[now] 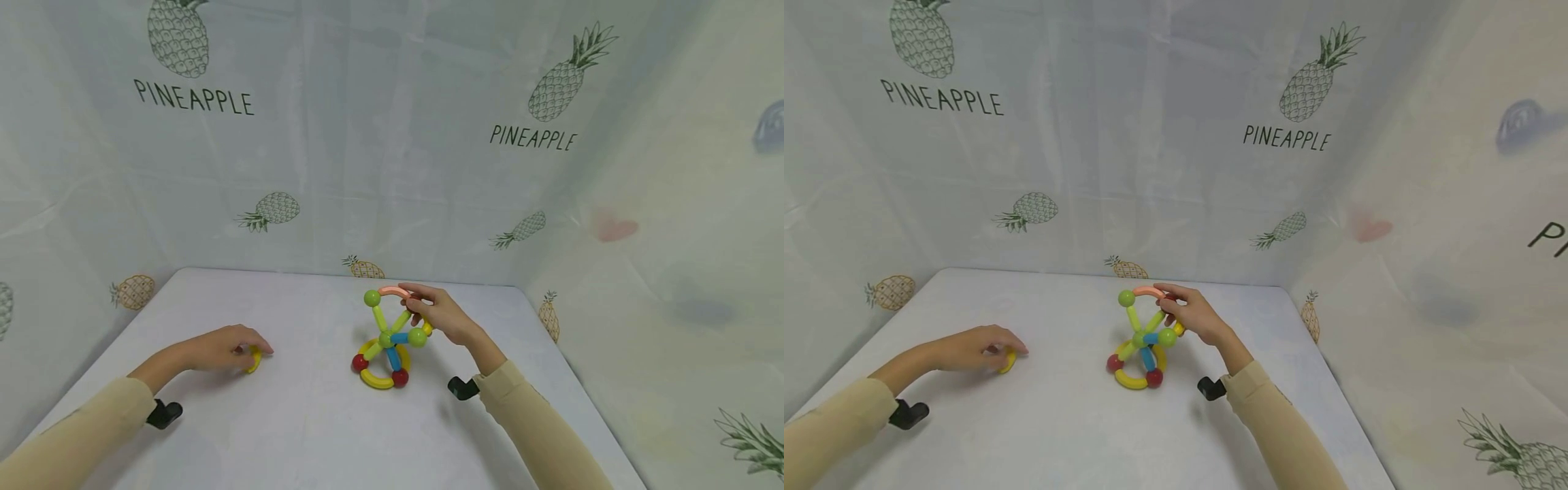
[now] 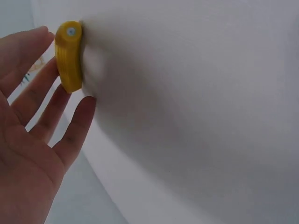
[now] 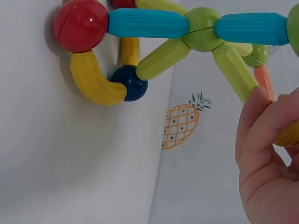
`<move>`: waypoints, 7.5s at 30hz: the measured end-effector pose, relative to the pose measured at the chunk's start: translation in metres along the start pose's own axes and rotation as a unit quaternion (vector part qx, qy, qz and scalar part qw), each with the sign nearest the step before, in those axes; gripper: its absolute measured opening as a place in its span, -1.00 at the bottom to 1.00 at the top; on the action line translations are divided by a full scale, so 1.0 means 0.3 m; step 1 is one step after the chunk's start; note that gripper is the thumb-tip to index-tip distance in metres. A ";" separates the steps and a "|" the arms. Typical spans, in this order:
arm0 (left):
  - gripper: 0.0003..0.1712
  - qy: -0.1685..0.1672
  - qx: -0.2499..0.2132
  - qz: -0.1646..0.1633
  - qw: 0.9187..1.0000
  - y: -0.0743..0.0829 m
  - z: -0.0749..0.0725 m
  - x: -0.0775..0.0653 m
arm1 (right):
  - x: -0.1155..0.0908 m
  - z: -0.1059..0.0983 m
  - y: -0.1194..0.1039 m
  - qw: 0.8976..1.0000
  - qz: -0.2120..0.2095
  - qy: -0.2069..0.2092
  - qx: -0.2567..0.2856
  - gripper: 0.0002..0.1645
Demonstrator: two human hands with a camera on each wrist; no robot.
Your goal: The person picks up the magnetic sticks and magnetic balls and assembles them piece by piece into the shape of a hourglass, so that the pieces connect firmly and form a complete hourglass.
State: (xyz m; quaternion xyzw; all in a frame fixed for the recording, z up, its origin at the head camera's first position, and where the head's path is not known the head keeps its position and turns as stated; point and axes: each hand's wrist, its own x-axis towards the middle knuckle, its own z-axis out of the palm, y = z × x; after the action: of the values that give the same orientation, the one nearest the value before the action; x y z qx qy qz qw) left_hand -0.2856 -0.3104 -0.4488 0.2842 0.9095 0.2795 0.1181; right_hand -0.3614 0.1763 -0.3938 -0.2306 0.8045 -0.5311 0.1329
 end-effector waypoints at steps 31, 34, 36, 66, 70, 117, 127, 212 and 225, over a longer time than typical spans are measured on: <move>-0.94 0.045 0.052 0.014 0.998 -0.027 0.030 0.021 | -0.008 0.005 0.001 1.000 0.002 0.010 -0.009 -0.50; -0.94 0.050 0.043 0.007 0.998 -0.025 0.030 0.036 | -0.009 0.005 0.001 1.000 0.001 0.011 -0.009 -0.50; -0.92 0.060 0.041 0.006 0.997 -0.026 0.029 0.051 | -0.010 0.008 -0.003 1.000 0.001 0.014 -0.011 -0.49; -0.65 0.155 -0.150 -0.059 0.975 0.426 0.031 0.427 | 0.002 0.052 -0.008 0.998 0.027 0.052 0.009 -0.50; -0.65 0.158 -0.158 -0.065 0.973 0.446 0.040 0.444 | 0.001 0.052 -0.007 0.998 0.027 0.051 0.010 -0.49; -0.15 0.092 -0.263 -0.056 0.959 0.507 0.091 0.416 | -0.067 -0.013 -0.029 0.997 0.004 -0.072 0.031 -0.21; -0.17 0.090 -0.265 -0.052 0.959 0.511 0.089 0.410 | -0.085 -0.069 0.028 0.979 -0.030 -0.179 0.091 0.05; -0.26 0.114 -0.384 -0.050 0.915 0.547 0.114 0.412 | -0.087 0.038 -0.044 0.998 0.026 0.006 0.062 -0.24; -0.25 0.106 -0.406 -0.060 0.906 0.546 0.106 0.408 | -0.063 0.031 -0.034 0.999 0.009 0.011 0.041 -0.28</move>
State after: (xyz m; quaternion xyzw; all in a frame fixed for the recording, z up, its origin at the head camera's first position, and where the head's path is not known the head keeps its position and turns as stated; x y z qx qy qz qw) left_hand -0.2991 -0.1132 -0.3873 0.1250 0.7402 0.6449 0.1432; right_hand -0.3385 0.1754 -0.3888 -0.2113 0.7855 -0.5650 0.1381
